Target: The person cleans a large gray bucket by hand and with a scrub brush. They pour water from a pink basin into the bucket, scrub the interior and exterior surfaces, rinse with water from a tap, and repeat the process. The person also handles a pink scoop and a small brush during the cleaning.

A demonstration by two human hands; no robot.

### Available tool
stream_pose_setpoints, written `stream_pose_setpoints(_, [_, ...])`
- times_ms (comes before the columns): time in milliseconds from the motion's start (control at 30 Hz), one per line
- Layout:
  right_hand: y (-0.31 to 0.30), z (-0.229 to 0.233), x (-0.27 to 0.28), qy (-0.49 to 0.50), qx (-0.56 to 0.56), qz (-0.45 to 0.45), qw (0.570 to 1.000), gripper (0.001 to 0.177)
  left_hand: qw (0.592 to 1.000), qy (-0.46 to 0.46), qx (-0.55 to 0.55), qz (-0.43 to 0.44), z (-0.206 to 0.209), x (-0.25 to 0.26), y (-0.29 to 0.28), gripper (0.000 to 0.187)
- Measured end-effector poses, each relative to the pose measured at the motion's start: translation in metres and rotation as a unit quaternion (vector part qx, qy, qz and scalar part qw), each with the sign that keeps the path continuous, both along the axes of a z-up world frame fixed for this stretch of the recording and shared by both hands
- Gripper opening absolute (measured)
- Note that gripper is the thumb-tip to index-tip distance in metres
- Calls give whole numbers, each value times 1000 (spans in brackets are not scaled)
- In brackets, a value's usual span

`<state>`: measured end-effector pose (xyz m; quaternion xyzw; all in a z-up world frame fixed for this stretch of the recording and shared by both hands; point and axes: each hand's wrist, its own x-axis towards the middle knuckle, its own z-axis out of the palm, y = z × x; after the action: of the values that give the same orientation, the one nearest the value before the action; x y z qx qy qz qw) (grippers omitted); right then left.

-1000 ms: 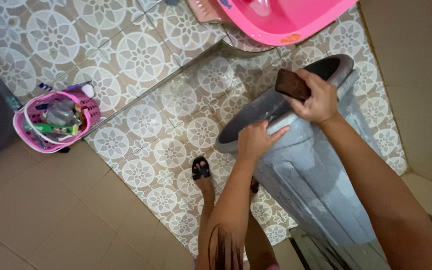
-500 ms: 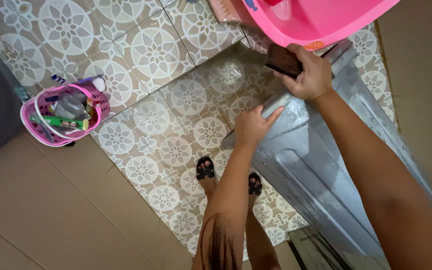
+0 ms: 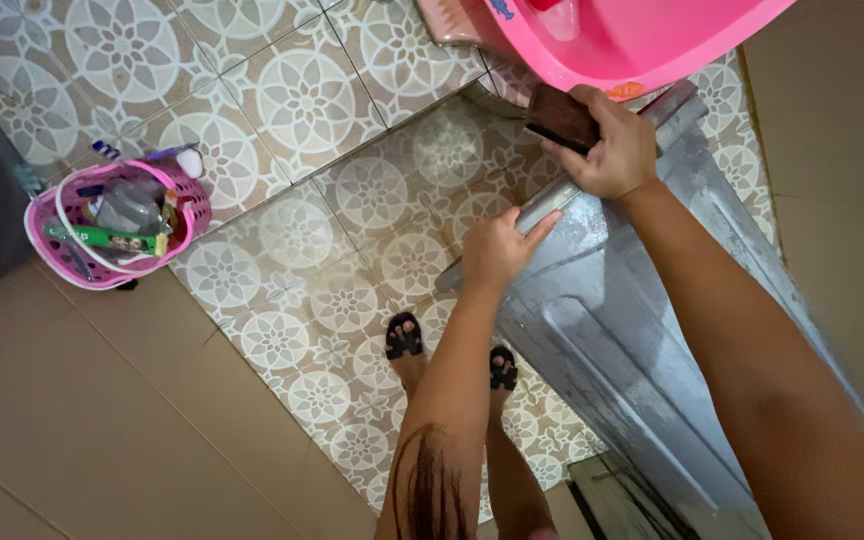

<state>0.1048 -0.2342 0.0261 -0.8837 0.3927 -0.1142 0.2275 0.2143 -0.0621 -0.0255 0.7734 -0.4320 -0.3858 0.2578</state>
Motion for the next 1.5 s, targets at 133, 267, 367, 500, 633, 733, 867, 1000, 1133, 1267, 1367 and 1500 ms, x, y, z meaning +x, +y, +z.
stream_pose_setpoints(133, [15,4,-5,-11,-20,38,999,61,999,30,-20,26,-4,-11,21,80])
stream_pose_setpoints(267, [33,9,-19,-18,-36,75,996,64,997,10,-49,62,-1,-33,46,78])
stream_pose_setpoints(367, [48,16,-35,2,-16,76,997,66,997,-23,-40,56,10,-53,62,77])
stream_pose_setpoints(500, [81,33,-58,-59,-10,101,993,64,994,-61,-52,79,50,-82,102,73])
stream_pose_setpoints(633, [129,76,-55,-139,7,137,981,65,983,-103,-89,126,118,-90,157,67])
stream_pose_setpoints(733, [166,117,-30,-227,32,149,962,63,965,-157,-132,162,178,-67,202,64])
stream_pose_setpoints(867, [222,162,4,-223,111,44,967,67,936,-257,-159,179,241,-45,260,63])
stream_pose_setpoints(1000, [266,169,21,-199,-60,15,978,64,915,-318,-158,189,260,-52,313,60])
stream_pose_setpoints(1133, [299,130,29,-112,19,-35,993,55,920,-321,-132,183,228,-71,368,48])
stream_pose_setpoints(1267, [328,75,16,-11,197,-81,977,46,947,-278,-51,151,180,-91,431,41])
stream_pose_setpoints(1367, [355,37,1,-32,129,24,991,53,962,-210,5,173,154,-91,474,37])
stream_pose_setpoints(1500, [392,-1,-17,-30,41,42,998,45,959,-205,-15,196,137,-99,510,39])
